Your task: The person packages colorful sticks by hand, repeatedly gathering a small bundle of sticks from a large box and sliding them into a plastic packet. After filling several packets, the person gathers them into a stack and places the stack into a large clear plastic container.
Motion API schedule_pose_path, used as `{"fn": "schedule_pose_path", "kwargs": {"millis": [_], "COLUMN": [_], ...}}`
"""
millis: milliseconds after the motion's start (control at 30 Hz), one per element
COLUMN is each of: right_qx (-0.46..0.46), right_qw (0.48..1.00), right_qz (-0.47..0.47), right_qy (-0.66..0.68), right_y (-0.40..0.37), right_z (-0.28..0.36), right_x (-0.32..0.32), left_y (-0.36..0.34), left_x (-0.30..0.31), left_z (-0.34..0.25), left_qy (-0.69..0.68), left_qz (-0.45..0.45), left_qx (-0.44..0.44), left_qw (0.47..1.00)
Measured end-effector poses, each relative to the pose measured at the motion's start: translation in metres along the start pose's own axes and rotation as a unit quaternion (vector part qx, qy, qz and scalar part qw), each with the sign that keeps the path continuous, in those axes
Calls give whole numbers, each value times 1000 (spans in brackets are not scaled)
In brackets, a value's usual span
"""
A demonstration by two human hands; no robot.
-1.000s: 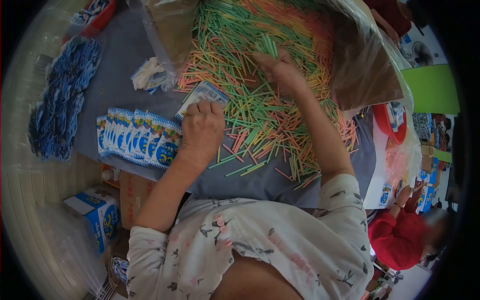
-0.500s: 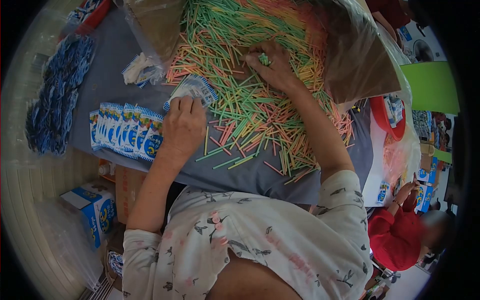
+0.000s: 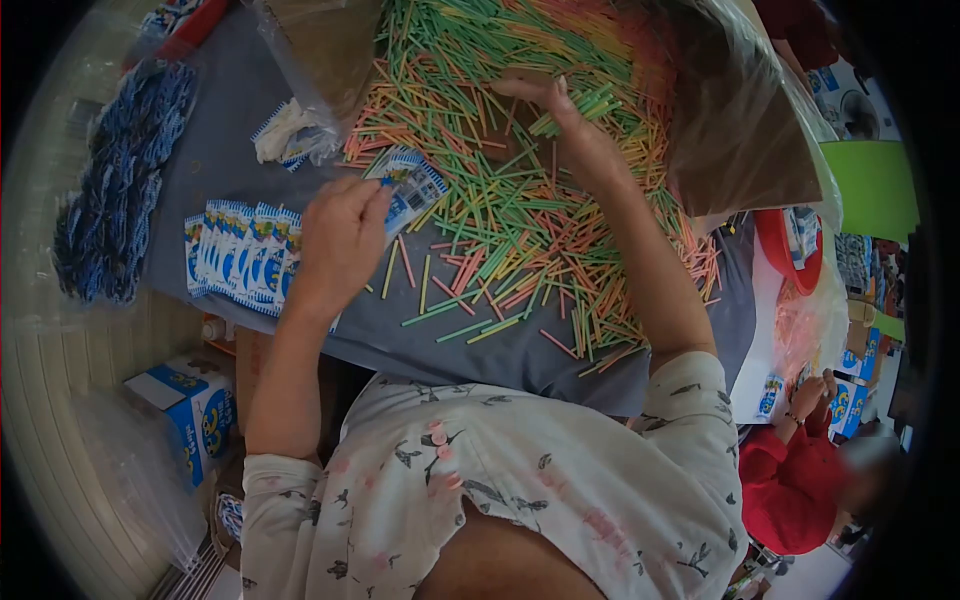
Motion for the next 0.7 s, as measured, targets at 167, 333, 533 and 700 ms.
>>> {"fn": "schedule_pose_path", "kwargs": {"millis": [167, 333, 533, 700], "right_qx": [-53, 14, 34, 10], "right_qw": [987, 994, 990, 992], "right_qz": [77, 105, 120, 111], "right_qy": [133, 23, 60, 61], "right_y": [-4, -3, -10, -7], "right_z": [23, 34, 51, 45], "right_x": [-31, -40, -49, -53], "left_y": [-6, -7, -10, -8], "left_x": [-19, -6, -9, 0], "left_z": [-13, -4, -6, 1], "left_qy": [256, 144, 145, 80], "left_qz": [-21, -57, -34, 30], "left_qx": [-151, -86, -115, -105], "left_qw": [954, 984, 982, 991]}}
Point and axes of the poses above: each hand's wrist, its own y-axis towards the middle knuckle, its own x-axis out of the back of the hand, z = x × y, the point moved 4 cm from there along y, towards the middle knuckle, and after that the axes turned 14 degrees about -x, right-handed, at the moved point
